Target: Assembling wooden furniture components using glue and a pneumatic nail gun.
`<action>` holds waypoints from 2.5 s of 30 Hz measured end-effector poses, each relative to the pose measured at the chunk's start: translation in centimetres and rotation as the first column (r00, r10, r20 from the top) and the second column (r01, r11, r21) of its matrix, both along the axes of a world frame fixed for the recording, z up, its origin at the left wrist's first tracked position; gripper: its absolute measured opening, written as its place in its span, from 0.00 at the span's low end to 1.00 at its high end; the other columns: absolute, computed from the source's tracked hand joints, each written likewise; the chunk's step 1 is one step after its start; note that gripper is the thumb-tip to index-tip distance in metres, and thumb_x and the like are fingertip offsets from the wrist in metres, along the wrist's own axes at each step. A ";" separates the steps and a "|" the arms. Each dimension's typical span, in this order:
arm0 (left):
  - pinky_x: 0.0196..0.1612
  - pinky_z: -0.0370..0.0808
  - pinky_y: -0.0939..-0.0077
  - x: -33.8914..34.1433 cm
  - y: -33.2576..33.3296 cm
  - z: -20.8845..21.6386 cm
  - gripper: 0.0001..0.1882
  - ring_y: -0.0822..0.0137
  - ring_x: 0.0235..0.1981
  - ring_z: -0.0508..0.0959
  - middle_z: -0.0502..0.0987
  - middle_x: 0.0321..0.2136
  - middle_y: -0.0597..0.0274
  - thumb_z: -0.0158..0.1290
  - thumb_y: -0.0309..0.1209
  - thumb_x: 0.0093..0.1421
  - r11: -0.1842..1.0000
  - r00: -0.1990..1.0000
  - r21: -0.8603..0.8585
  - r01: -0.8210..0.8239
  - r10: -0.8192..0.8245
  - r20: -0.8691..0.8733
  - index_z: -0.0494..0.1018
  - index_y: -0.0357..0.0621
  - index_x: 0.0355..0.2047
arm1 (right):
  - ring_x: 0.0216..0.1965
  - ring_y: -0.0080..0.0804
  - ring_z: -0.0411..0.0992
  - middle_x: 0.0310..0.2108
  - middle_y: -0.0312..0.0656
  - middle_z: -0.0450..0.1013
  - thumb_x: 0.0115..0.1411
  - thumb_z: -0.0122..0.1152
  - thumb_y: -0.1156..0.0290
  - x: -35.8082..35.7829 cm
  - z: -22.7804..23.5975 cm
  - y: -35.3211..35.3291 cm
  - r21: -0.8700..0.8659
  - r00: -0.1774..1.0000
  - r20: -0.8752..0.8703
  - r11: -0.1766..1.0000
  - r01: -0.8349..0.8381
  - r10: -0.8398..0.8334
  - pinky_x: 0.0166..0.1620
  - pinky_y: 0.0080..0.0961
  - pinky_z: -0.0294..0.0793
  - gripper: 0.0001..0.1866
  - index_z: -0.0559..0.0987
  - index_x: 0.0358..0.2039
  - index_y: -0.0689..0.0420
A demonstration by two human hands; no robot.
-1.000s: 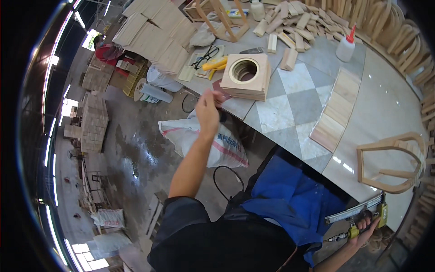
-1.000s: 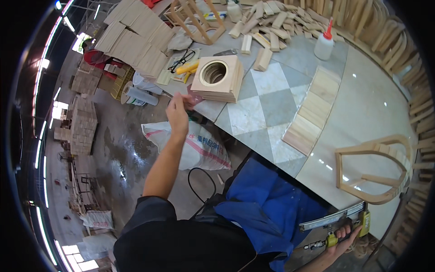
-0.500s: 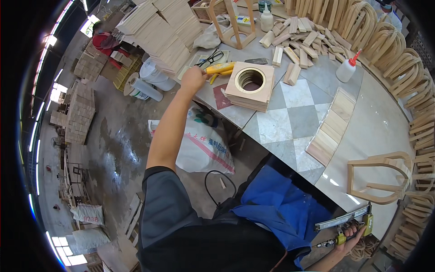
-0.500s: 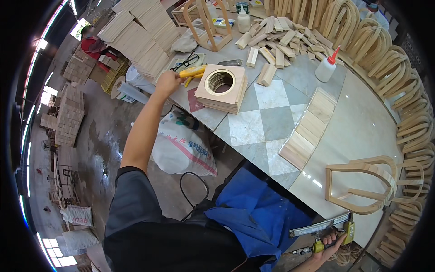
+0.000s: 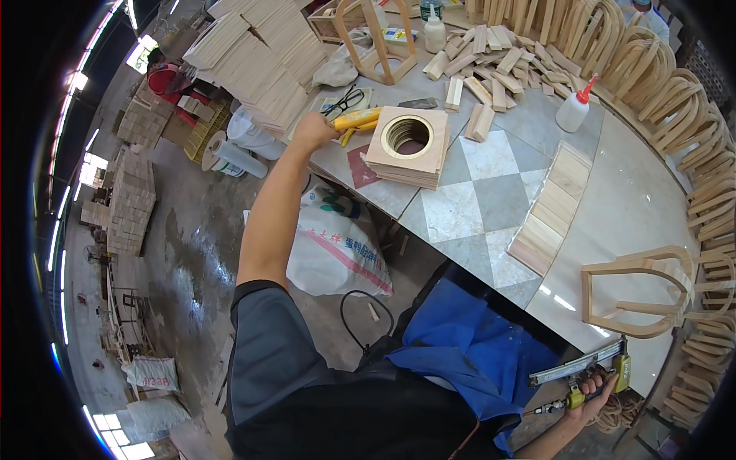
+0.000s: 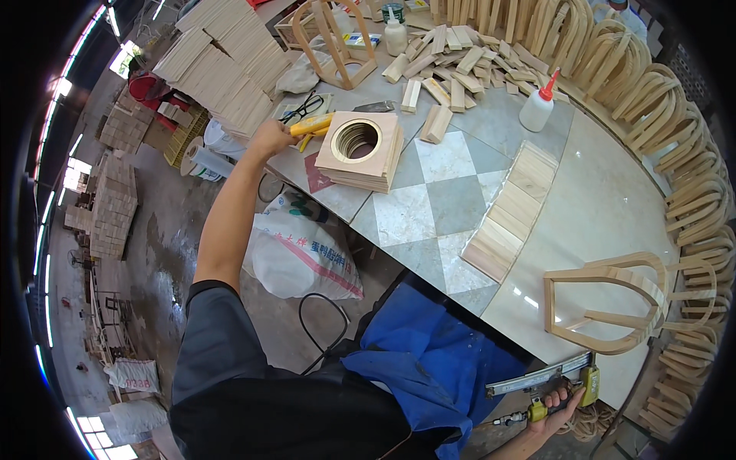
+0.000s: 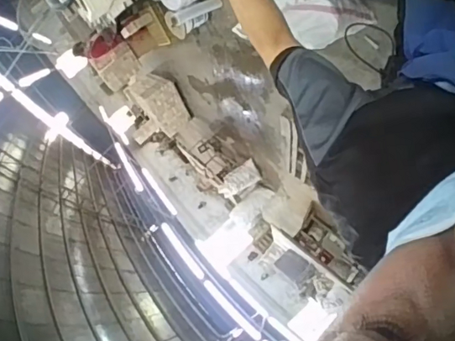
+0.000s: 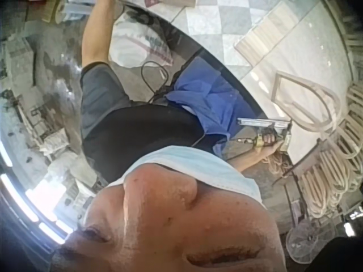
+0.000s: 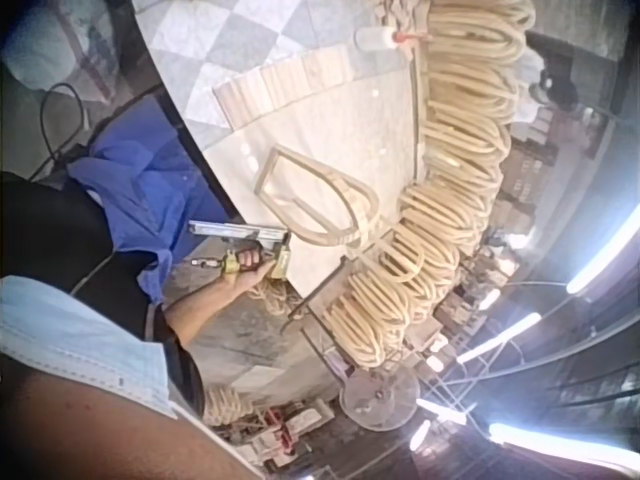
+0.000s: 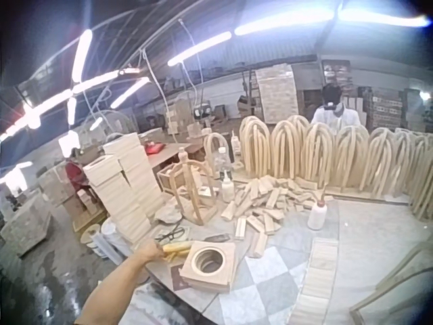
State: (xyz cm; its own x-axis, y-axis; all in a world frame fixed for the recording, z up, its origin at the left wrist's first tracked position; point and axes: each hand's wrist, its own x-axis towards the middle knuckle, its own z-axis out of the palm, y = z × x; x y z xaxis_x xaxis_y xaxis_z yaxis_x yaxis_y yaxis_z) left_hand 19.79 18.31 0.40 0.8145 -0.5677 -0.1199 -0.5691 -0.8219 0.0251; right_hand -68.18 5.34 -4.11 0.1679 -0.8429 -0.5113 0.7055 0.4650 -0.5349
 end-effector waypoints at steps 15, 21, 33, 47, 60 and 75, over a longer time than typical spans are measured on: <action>0.31 0.76 0.75 -3.6 5.9 2.6 0.13 0.69 0.26 0.80 0.83 0.25 0.62 0.64 0.35 0.59 0.841 0.990 -0.523 -0.134 0.134 -0.038 0.85 0.37 0.38 | 0.16 0.11 0.59 0.22 0.26 0.66 0.78 0.58 0.53 1.2 0.2 0.8 0.008 0.979 -0.152 0.990 0.142 -0.140 0.16 0.11 0.62 0.16 0.76 0.42 0.53; 0.37 0.74 0.85 -20.5 2.5 6.4 0.13 0.74 0.31 0.78 0.84 0.32 0.61 0.66 0.33 0.66 0.609 0.894 -0.758 -0.232 -0.173 -0.413 0.83 0.38 0.45 | 0.18 0.12 0.52 0.23 0.24 0.59 0.77 0.60 0.57 -0.3 -1.1 1.1 0.096 0.991 0.075 0.990 0.107 -0.114 0.19 0.12 0.50 0.13 0.75 0.38 0.50; 0.35 0.82 0.82 -55.3 -7.3 5.6 0.17 0.63 0.34 0.87 0.88 0.36 0.45 0.60 0.16 0.67 0.847 -0.178 -0.505 -0.168 -0.530 -0.829 0.73 0.30 0.55 | 0.23 0.19 0.68 0.30 0.36 0.74 0.74 0.63 0.61 2.6 1.1 1.2 0.049 0.971 0.016 0.970 0.237 -0.238 0.23 0.15 0.70 0.13 0.77 0.49 0.56; 0.35 0.79 0.85 -65.7 -12.3 2.5 0.09 0.69 0.31 0.84 0.87 0.35 0.52 0.64 0.18 0.65 0.850 0.064 -0.510 0.134 -0.521 -0.851 0.80 0.32 0.45 | 0.22 0.17 0.74 0.30 0.37 0.78 0.68 0.72 0.61 0.4 1.0 1.9 0.080 0.980 0.077 0.981 0.178 -0.184 0.23 0.15 0.76 0.18 0.81 0.50 0.59; 0.35 0.71 0.80 -69.6 -15.9 -1.6 0.06 0.75 0.30 0.70 0.73 0.34 0.64 0.65 0.25 0.64 0.561 0.340 -0.706 0.432 -0.826 -0.449 0.80 0.38 0.38 | 0.20 0.17 0.73 0.28 0.37 0.78 0.67 0.72 0.62 0.1 1.1 1.8 0.150 0.979 0.106 0.976 0.158 -0.175 0.21 0.16 0.72 0.15 0.82 0.45 0.61; 0.39 0.71 0.75 -70.1 -16.5 -2.5 0.06 0.67 0.34 0.71 0.72 0.35 0.60 0.62 0.24 0.63 0.391 0.319 -0.728 0.563 -0.916 -0.244 0.75 0.39 0.35 | 0.21 0.20 0.72 0.30 0.38 0.78 0.72 0.63 0.64 -0.4 0.5 1.9 0.110 0.988 0.091 0.988 0.113 -0.123 0.22 0.18 0.71 0.12 0.78 0.48 0.58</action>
